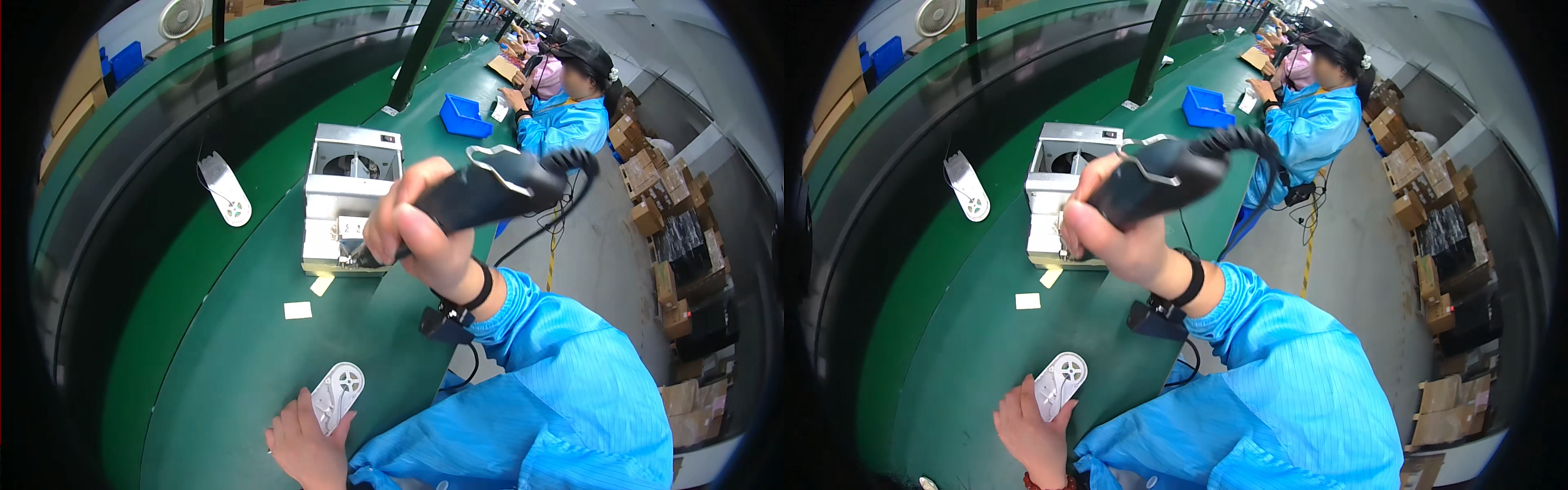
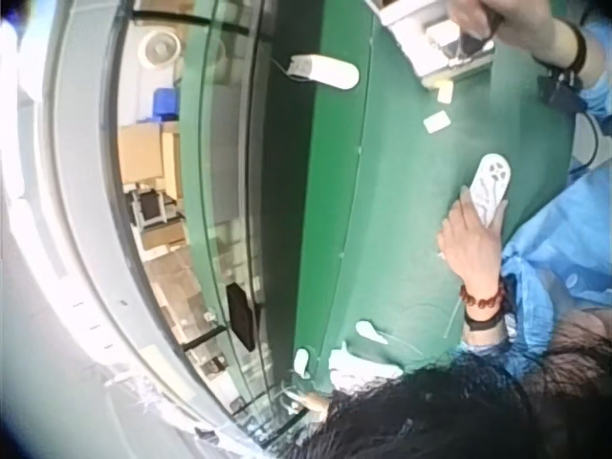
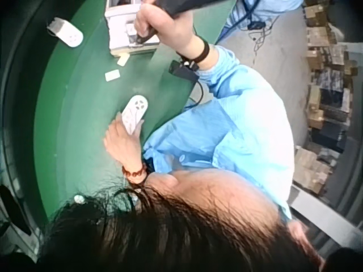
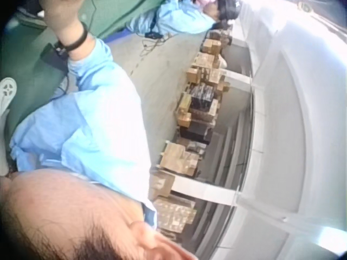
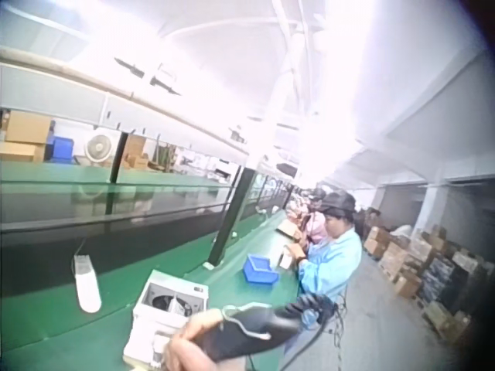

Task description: Using an electric screwdriver and a dispenser machine to assemble electronic or plastic housing components.

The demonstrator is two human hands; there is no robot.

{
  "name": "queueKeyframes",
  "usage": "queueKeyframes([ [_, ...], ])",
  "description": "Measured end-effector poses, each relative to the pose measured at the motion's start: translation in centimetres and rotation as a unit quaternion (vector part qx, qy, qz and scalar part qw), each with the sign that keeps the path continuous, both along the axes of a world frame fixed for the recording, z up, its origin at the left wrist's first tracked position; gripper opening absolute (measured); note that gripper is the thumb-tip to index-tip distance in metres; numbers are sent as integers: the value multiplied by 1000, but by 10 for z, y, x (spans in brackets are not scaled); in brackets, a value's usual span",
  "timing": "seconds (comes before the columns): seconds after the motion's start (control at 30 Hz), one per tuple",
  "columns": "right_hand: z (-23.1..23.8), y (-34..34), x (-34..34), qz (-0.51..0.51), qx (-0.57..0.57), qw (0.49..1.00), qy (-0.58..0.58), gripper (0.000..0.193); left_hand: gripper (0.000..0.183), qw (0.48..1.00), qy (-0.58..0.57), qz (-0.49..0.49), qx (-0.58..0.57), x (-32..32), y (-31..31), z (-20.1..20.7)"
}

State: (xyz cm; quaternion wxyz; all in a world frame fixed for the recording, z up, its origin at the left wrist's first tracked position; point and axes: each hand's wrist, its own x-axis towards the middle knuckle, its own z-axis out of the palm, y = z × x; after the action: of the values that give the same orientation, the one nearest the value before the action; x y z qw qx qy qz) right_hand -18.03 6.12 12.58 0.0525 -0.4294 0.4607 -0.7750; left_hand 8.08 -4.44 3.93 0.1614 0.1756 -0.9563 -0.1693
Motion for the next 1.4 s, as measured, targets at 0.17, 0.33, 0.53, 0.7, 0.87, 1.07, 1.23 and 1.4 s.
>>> queueKeyframes([
  [0.17, -5, -8, -14, -35, 36, 998, 33, 17, 74, 1000, 1, 2, -10, 0, 0, -3],
  [0.33, -10, -11, -15, -53, 98, 993, 48, 16, 73, 1000, 4, 0, -19, 0, -2, -3],
  [0.53, -13, -13, -16, -54, 97, 993, 39, 17, 73, 1000, 5, -1, -18, 0, -3, -4],
  [0.7, -13, -12, -17, -57, 105, 992, 35, 16, 73, 1000, 3, -6, -15, 0, -3, -1],
  [0.87, -15, -13, -15, -52, 104, 993, 17, 17, 73, 1000, 6, -6, -18, 2, -2, -1],
  [1.07, -9, -24, -13, -45, 109, 992, -45, 13, 75, 1000, -10, 19, 13, 5, -1, 0],
  [1.23, -27, -14, 4, -24, 125, 988, -81, 15, 77, 998, 3, 23, 61, 2, -6, 4],
  [1.4, -39, -16, 60, 153, 38, 983, -90, 23, 71, 999, -23, 20, 42, 6, -10, -3],
])
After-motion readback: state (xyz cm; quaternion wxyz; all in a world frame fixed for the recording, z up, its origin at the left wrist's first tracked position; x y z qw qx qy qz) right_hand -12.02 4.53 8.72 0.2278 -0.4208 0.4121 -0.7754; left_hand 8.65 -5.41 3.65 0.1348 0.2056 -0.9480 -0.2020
